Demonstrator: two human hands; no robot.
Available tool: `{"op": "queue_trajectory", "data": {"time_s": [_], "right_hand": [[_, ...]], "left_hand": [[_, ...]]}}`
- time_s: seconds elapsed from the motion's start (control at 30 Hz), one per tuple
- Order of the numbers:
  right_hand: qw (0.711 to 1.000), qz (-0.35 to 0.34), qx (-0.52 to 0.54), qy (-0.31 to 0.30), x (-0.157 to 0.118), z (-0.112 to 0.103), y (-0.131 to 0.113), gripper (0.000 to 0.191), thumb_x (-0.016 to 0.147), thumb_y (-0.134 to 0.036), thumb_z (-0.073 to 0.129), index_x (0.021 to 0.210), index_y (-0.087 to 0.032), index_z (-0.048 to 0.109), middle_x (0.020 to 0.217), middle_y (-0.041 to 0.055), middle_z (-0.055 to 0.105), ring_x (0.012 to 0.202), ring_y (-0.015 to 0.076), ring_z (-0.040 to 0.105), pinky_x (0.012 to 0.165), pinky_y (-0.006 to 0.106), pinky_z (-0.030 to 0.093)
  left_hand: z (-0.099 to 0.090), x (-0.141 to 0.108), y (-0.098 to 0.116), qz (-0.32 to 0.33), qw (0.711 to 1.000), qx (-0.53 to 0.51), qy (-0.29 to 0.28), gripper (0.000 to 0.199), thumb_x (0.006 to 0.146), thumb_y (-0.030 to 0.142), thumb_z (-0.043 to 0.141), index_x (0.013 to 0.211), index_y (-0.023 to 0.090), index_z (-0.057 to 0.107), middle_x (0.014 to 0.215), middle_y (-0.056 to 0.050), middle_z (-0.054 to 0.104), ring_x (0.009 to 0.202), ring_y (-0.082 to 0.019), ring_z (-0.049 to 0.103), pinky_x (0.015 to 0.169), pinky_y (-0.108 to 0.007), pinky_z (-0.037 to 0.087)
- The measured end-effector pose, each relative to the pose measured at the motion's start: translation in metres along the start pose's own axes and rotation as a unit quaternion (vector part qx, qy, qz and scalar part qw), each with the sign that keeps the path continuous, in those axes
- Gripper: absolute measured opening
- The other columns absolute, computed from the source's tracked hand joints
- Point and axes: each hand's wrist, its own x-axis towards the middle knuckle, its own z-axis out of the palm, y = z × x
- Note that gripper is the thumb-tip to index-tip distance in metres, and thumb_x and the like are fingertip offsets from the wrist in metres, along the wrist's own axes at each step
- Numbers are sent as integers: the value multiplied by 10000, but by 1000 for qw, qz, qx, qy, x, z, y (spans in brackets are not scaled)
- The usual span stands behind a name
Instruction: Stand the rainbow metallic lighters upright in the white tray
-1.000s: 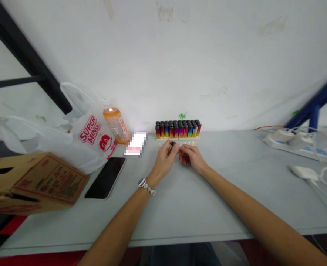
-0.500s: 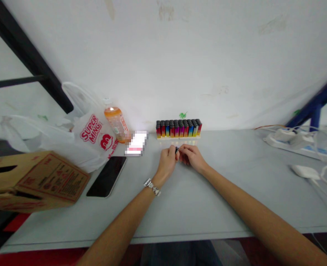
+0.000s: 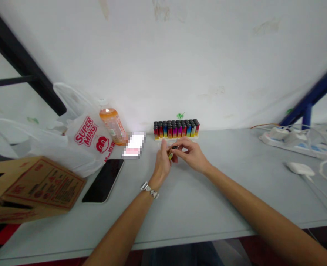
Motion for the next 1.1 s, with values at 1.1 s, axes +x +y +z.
{"op": "queue_trajectory", "data": {"time_s": [1.1], "right_hand": [[873, -157, -462, -1, 99, 6, 31, 290, 928, -350, 533, 1049, -219, 762, 1170, 139, 490, 1126, 315, 410, 949, 458, 347]], "left_hand": [[-23, 5, -2, 96, 868, 483, 59, 309, 885, 263, 463, 664, 190, 667, 770, -87, 699, 789, -220, 632, 692, -307, 377]]}}
